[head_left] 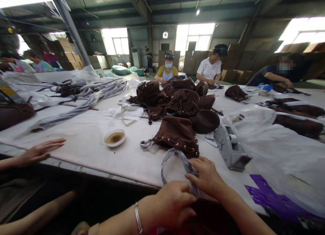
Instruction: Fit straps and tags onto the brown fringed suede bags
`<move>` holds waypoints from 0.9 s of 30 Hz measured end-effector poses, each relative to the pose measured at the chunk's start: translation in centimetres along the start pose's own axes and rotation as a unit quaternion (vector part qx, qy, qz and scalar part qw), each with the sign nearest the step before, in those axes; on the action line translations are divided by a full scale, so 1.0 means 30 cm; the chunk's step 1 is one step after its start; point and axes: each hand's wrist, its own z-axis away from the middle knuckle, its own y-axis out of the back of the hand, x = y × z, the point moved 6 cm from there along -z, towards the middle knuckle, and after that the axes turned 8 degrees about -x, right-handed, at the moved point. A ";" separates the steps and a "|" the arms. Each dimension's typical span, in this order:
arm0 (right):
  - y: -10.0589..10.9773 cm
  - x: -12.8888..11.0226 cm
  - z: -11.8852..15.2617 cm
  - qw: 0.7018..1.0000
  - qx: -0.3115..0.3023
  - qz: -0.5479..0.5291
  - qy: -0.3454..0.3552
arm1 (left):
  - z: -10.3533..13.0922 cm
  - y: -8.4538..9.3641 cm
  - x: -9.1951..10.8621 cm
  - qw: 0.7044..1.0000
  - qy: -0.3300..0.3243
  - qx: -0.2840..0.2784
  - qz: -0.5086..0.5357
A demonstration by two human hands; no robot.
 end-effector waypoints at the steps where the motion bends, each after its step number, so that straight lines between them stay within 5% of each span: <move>1: -0.006 -0.013 0.011 1.000 -0.008 -0.001 0.018 | -0.005 0.039 -0.039 0.998 0.025 0.061 -0.004; 4: -0.019 -0.033 0.046 0.997 -0.012 -0.015 0.074 | -0.011 0.137 -0.215 0.961 0.172 0.214 -0.043; 8: -0.011 -0.021 0.072 0.992 0.008 -0.027 0.124 | -0.044 0.145 -0.387 0.939 0.269 0.205 0.061; 10: -0.007 0.001 0.074 0.992 0.017 -0.034 0.117 | -0.048 0.146 -0.372 0.935 0.235 0.200 0.173; 12: -0.009 0.031 0.071 0.994 0.032 -0.045 0.093 | -0.035 0.161 -0.288 0.934 0.163 0.183 0.259; 16: -0.041 0.090 0.059 0.994 0.073 -0.069 0.037 | 0.017 0.168 -0.048 0.947 0.004 0.017 0.320; 19: -0.062 0.116 0.052 0.990 0.108 -0.085 0.006 | 0.053 0.144 0.035 0.946 -0.049 -0.073 0.311; 23: -0.046 0.098 0.063 0.988 0.097 -0.123 0.010 | 0.055 0.112 -0.075 0.918 0.017 -0.047 0.392; 27: 0.022 0.042 0.095 0.983 0.082 -0.162 0.030 | 0.009 0.070 -0.263 0.793 0.149 0.076 0.586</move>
